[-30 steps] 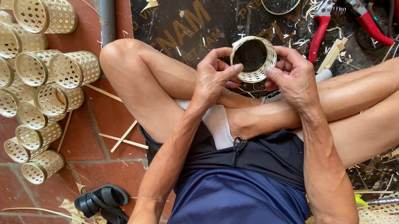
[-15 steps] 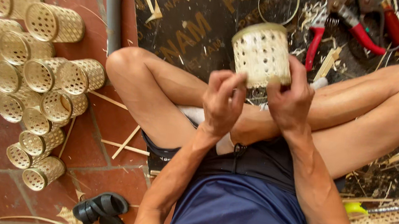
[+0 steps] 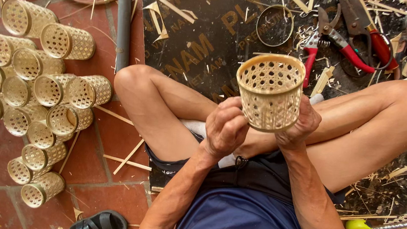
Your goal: The person sits on the floor assembling woven bamboo lampshade/basket bodies. They press and fit bamboo rims onto the woven cylinders, bend thin bamboo strips around a gray plastic pipe to form rims, and attach the rims to the basket bodies, adding finished pieces to a pile of completed baskets.
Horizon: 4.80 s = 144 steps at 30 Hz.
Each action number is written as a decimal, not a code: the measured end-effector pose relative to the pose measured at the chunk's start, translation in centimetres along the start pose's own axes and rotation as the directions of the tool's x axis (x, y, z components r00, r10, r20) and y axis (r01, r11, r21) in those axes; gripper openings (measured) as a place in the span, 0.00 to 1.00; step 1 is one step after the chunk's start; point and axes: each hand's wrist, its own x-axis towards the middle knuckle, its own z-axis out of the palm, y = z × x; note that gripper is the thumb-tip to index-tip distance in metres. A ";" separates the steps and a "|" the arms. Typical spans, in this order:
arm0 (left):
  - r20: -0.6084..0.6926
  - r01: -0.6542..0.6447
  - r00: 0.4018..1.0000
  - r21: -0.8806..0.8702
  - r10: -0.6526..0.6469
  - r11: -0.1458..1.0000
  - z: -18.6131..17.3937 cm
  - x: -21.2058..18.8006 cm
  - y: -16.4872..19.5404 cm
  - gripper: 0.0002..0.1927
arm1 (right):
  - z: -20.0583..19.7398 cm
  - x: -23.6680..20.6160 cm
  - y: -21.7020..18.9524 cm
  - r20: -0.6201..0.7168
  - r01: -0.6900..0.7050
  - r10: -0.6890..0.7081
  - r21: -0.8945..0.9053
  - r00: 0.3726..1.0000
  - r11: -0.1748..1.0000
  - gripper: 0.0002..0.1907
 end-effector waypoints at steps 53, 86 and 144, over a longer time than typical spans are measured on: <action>0.212 0.931 0.354 -0.168 -0.911 0.323 2.4 -4.9 -8.6 0.14 | 2.0 5.3 4.2 0.355 -0.162 0.280 -0.327 0.892 0.931 0.05; 0.271 0.779 0.543 0.188 -0.794 0.597 0.5 -2.5 -10.1 0.16 | 1.6 4.4 2.5 0.387 -0.184 0.315 -0.339 0.867 0.923 0.08; 0.390 0.904 0.197 -0.428 -0.900 0.013 0.2 -5.0 -6.3 0.28 | 1.4 -0.2 3.6 0.254 -0.561 0.531 0.057 0.808 0.826 0.18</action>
